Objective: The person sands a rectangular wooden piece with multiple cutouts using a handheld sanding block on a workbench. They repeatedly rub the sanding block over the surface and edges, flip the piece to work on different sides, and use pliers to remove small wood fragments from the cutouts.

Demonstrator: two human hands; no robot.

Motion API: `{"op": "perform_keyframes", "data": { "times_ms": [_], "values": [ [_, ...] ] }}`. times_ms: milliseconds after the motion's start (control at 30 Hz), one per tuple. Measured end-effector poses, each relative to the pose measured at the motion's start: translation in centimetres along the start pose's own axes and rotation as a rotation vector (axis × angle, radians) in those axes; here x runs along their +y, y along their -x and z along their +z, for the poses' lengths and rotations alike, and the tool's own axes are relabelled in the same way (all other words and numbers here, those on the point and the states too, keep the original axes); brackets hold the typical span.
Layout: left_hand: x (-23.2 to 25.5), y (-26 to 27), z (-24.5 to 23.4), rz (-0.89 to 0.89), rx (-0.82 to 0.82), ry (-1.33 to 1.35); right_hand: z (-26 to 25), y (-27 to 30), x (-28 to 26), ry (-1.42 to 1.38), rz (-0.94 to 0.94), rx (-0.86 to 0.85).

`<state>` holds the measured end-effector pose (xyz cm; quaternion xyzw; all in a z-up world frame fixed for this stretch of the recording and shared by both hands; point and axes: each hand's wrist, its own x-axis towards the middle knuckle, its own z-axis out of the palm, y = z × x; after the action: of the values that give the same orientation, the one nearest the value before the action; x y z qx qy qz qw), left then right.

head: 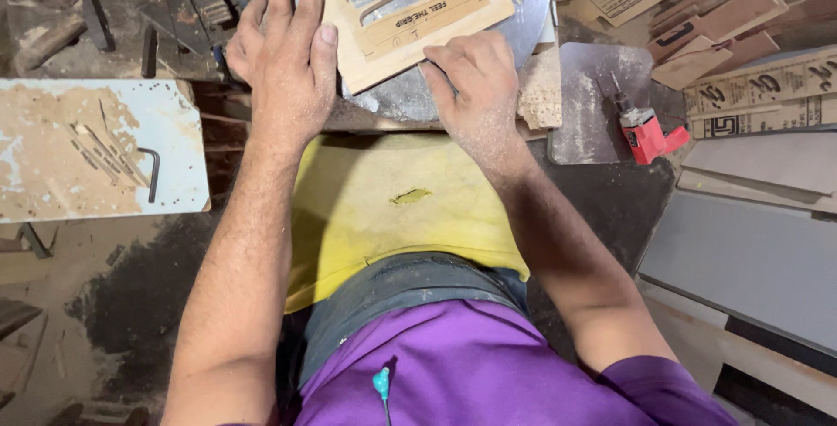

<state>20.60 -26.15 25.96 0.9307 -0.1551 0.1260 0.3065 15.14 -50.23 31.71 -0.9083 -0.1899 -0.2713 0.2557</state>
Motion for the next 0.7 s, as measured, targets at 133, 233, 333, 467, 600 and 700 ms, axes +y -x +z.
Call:
{"op": "perform_keyframes", "data": {
  "times_ms": [133, 233, 333, 467, 600, 700],
  "values": [
    [0.2, 0.3, -0.3, -0.016, -0.011, 0.011, 0.3, -0.2, 0.7, 0.035, -0.125, 0.003],
    [0.2, 0.3, -0.5, -0.007, -0.015, 0.009, 0.3, 0.2, 1.0, 0.051, -0.108, -0.026],
    [0.3, 0.3, -0.4, -0.003, -0.004, 0.020, 0.5, 0.1, 0.8, 0.040, -0.083, -0.058],
    [0.7, 0.3, -0.5, -0.045, -0.041, -0.003, -0.4, -0.4, 0.4, -0.005, 0.007, -0.086],
    [1.7, 0.9, -0.9, -0.063, -0.072, -0.076, -1.2, 0.0, -0.9, -0.203, 0.398, -0.044],
    [3.0, 2.1, -1.2, -0.055, -0.067, -0.140, -1.3, 0.4, -1.1, -0.214, 0.496, -0.079]
  ]
}}
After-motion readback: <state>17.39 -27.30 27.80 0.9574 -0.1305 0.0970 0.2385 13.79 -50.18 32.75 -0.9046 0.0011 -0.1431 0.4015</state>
